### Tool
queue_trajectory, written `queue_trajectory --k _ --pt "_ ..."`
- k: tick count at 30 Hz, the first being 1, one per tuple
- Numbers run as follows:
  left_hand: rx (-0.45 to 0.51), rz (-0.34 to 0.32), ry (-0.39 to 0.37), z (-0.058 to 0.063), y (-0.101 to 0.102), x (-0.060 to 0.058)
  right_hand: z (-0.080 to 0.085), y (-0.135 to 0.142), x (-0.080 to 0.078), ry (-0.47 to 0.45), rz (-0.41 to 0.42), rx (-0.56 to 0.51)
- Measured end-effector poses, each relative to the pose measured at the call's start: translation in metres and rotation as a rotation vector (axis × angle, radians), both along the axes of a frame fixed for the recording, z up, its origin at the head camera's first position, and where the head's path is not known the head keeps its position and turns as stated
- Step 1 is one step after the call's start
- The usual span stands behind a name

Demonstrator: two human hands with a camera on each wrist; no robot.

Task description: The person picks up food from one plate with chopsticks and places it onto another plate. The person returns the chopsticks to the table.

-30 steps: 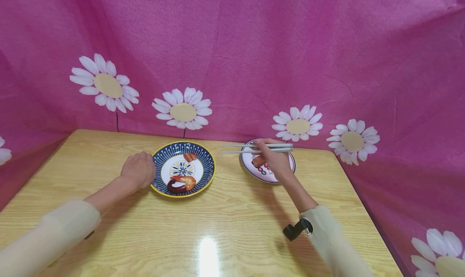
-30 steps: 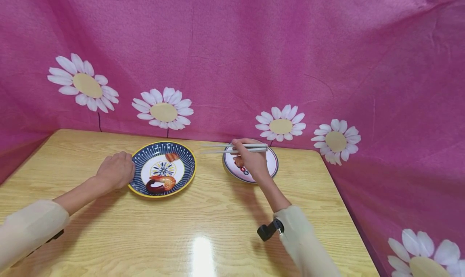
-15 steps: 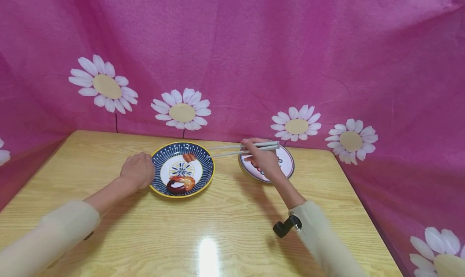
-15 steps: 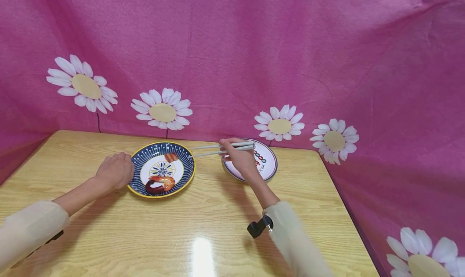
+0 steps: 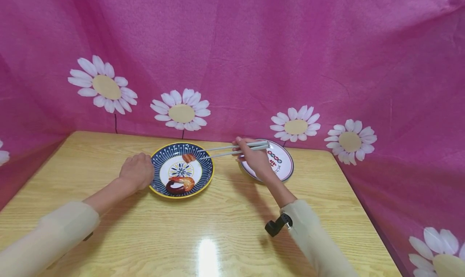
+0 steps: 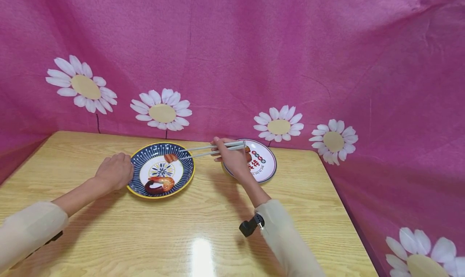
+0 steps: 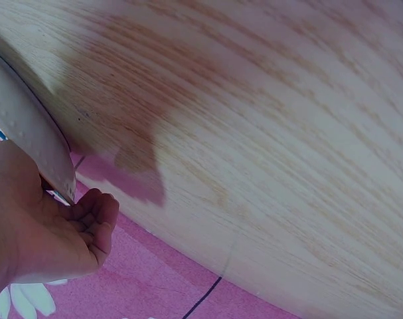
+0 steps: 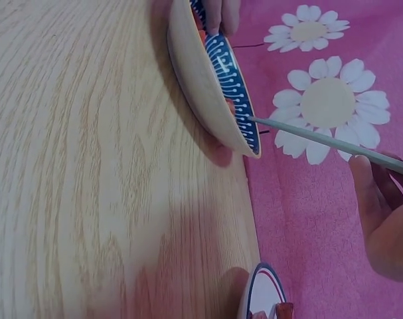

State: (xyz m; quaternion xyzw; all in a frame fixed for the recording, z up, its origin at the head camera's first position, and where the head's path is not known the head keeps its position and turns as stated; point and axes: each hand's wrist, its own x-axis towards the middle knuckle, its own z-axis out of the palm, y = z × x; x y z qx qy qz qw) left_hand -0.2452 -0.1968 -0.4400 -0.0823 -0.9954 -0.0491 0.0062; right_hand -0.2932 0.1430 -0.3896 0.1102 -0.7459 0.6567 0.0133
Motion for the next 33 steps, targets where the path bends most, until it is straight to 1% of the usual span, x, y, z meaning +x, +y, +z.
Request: queue_trajectory --k 12,17,23,33 --pt "0.008 0.005 -0.005 0.0 0.0 0.0 -0.005 -0.009 -0.004 0.003 0.037 0.029" --pt "0.005 0.001 -0.003 0.001 -0.001 0.0 -0.006 -0.011 -0.006 0.006 0.056 0.064" --pt "0.008 0.004 -0.005 0.0 -0.001 0.0 -0.005 -0.013 -0.009 0.021 0.06 0.095" --pt "0.004 0.004 -0.009 -0.002 -0.001 -0.002 -0.005 -0.02 -0.012 0.027 0.078 0.079"
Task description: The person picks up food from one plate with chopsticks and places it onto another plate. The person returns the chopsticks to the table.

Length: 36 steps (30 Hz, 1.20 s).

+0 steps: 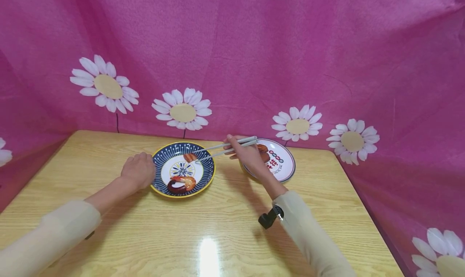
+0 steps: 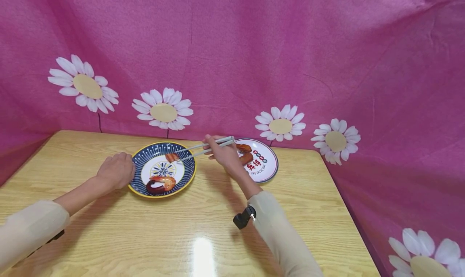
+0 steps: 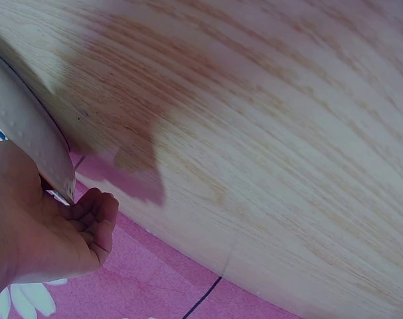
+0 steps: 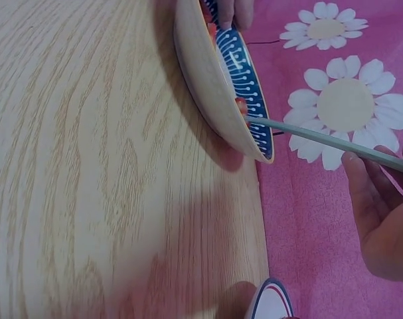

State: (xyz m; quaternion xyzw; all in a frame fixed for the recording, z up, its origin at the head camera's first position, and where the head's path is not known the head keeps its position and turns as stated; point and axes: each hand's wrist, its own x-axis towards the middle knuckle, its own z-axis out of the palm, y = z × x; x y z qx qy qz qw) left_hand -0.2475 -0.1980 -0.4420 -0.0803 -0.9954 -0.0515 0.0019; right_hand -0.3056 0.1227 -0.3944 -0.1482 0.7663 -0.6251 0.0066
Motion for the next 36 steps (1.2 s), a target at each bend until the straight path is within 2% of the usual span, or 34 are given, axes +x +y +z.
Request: queue_trajectory --k 18,22,36 --pt "0.017 -0.003 0.018 -0.001 -0.002 0.0 -0.002 -0.011 -0.008 -0.026 0.041 0.034" --pt "0.014 -0.002 0.009 -0.001 -0.001 0.0 0.002 -0.013 -0.007 -0.034 0.055 0.034" --pt "-0.006 -0.005 0.024 0.001 0.0 0.0 0.0 -0.021 -0.017 -0.042 0.043 0.035"
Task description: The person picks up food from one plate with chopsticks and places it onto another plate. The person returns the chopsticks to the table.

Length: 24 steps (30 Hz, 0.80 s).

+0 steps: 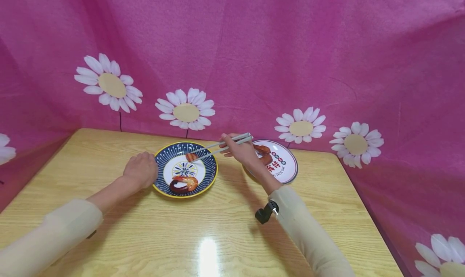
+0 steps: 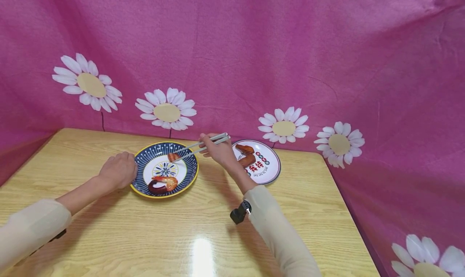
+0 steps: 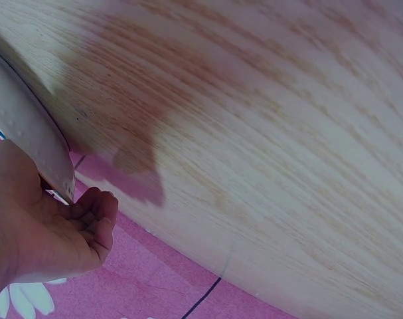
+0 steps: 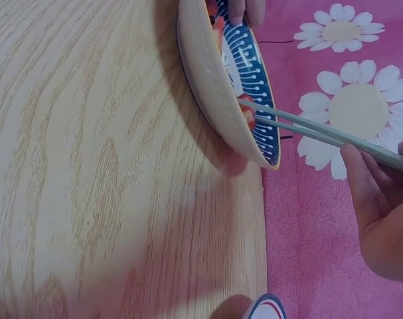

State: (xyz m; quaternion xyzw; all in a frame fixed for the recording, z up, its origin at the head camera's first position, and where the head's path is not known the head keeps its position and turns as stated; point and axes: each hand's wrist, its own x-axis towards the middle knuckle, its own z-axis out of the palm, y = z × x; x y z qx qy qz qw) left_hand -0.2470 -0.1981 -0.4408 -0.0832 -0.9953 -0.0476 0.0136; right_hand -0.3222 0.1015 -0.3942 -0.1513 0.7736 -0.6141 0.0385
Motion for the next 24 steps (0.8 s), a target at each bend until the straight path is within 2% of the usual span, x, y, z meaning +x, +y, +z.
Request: queue_trajectory --k 17,24 --pt "-0.006 -0.001 -0.009 -0.0035 -0.0018 -0.0011 -0.0009 -0.0059 0.0001 -0.034 -0.062 -0.057" --pt "-0.003 0.007 -0.01 -0.0025 -0.0015 -0.0014 0.0025 -0.0104 0.0002 -0.082 -0.053 -0.069"
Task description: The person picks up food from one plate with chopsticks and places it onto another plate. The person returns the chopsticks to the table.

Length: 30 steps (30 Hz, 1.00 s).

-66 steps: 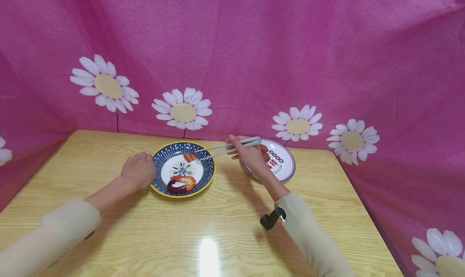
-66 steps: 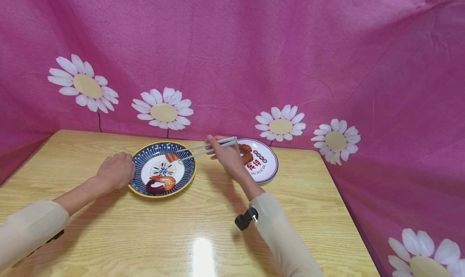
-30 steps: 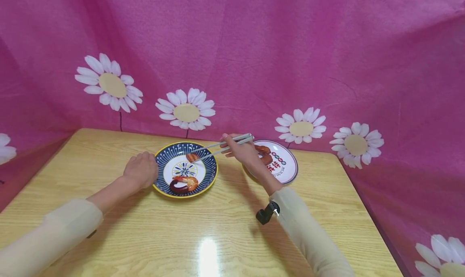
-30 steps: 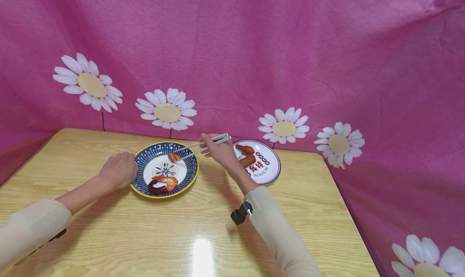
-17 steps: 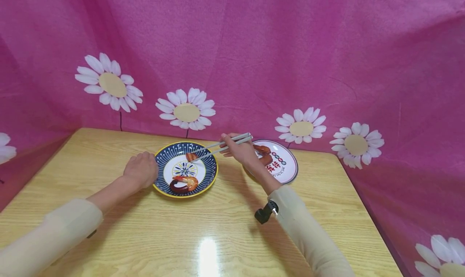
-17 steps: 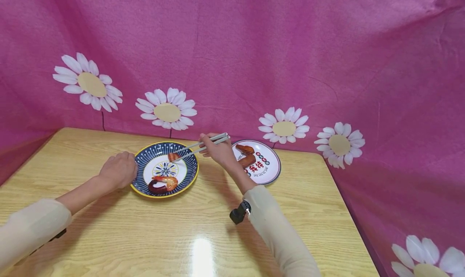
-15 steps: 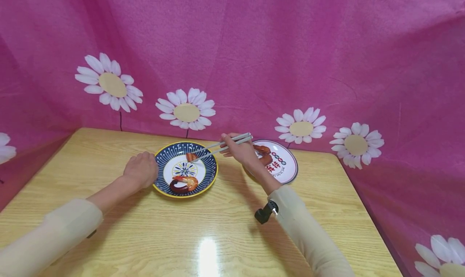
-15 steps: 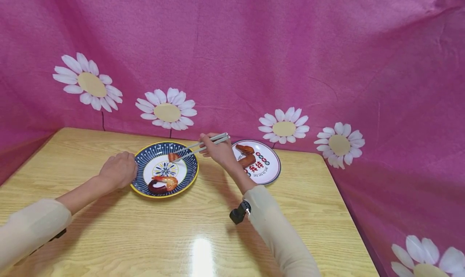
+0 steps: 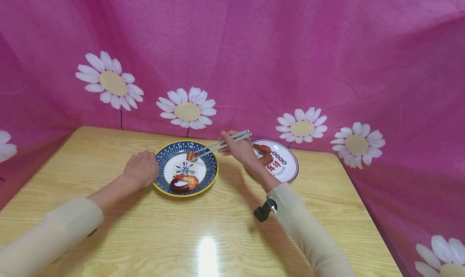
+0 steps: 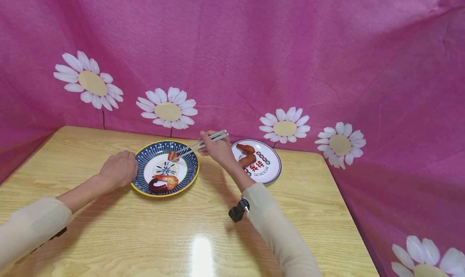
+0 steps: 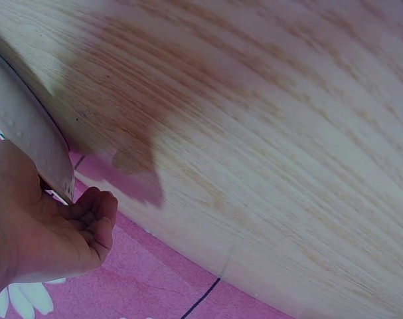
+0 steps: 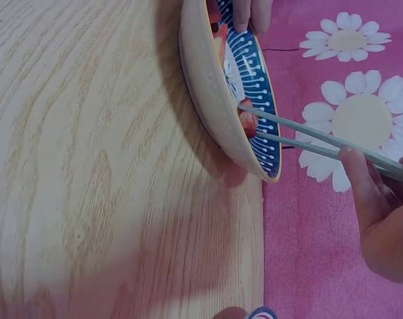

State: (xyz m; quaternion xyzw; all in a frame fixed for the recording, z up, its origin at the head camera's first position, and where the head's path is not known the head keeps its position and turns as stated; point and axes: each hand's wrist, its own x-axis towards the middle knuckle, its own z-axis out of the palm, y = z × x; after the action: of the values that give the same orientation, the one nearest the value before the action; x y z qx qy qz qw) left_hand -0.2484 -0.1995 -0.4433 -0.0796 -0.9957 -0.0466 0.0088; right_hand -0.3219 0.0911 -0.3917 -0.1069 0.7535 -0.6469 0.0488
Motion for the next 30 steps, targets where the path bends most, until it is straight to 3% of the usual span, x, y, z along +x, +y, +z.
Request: queue_trajectory --k 30 --pt "0.007 0.012 -0.021 0.0043 0.0022 0.0009 0.0008 0.0007 0.0089 0.095 -0.021 -0.097"
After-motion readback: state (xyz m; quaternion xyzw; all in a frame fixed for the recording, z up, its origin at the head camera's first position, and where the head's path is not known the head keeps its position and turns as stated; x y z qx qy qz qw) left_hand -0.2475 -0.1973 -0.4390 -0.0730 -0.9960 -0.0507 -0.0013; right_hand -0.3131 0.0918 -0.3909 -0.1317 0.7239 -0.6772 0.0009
